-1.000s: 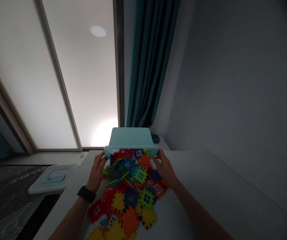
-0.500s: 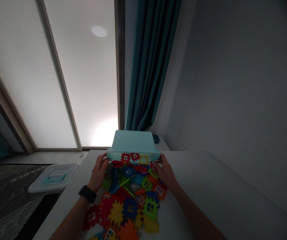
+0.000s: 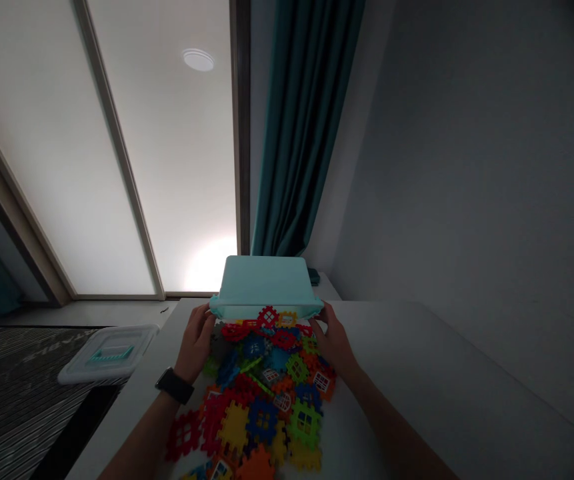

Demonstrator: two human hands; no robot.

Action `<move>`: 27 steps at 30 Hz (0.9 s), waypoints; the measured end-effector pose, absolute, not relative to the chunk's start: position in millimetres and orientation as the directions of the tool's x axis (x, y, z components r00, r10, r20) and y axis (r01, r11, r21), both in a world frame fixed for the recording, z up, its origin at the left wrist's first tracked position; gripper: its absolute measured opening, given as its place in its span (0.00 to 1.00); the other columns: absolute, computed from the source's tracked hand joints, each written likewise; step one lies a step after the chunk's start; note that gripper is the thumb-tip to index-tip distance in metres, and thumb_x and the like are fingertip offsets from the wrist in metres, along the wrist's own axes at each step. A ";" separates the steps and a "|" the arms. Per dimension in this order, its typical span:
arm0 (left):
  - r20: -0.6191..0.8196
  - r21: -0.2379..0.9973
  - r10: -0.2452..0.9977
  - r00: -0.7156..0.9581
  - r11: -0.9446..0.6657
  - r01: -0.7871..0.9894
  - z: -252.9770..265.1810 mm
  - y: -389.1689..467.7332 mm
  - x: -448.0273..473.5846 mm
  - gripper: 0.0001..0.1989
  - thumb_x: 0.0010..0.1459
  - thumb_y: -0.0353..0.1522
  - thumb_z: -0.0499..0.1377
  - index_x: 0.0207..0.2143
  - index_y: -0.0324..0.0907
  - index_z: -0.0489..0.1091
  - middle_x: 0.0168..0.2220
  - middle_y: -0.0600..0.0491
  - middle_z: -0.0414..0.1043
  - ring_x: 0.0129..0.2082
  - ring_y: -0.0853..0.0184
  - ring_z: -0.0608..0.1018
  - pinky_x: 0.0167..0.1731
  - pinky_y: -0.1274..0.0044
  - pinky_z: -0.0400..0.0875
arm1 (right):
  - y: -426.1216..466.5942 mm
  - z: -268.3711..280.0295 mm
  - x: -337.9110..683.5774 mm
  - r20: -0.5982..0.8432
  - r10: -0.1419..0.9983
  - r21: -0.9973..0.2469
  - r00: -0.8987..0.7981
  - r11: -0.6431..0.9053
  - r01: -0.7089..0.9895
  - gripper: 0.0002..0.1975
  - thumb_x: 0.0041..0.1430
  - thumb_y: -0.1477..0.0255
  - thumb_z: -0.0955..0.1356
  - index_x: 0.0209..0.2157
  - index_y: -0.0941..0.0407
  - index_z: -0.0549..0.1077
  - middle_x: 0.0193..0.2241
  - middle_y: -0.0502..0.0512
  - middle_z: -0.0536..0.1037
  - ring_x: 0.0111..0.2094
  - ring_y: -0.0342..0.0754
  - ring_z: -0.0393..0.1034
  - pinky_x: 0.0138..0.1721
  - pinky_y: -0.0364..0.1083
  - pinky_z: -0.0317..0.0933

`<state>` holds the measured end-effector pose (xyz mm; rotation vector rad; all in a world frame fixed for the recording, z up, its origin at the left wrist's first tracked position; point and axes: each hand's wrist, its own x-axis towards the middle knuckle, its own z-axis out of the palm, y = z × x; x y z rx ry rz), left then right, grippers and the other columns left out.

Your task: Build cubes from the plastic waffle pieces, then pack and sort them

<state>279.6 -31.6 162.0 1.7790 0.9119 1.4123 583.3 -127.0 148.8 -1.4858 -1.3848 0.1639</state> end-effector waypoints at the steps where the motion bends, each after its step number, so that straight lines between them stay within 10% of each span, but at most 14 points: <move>1: 0.508 0.843 0.847 0.160 -0.526 0.111 163.6 -32.1 279.3 0.20 0.65 0.43 0.52 0.55 0.46 0.68 0.53 0.48 0.70 0.53 0.57 0.73 0.51 0.66 0.71 | -128.6 149.9 583.2 0.523 0.789 -0.727 0.323 0.216 0.651 0.18 0.64 0.65 0.61 0.55 0.51 0.63 0.50 0.59 0.76 0.50 0.56 0.73 0.50 0.56 0.68; 27: 0.467 0.882 0.883 -0.056 -0.460 0.106 187.3 -8.3 262.9 0.29 0.59 0.47 0.59 0.58 0.43 0.67 0.52 0.45 0.75 0.50 0.54 0.77 0.48 0.62 0.74 | -71.9 188.1 568.1 0.467 0.836 -0.832 0.287 0.307 0.462 0.27 0.63 0.63 0.64 0.63 0.49 0.62 0.54 0.58 0.73 0.52 0.55 0.71 0.50 0.54 0.68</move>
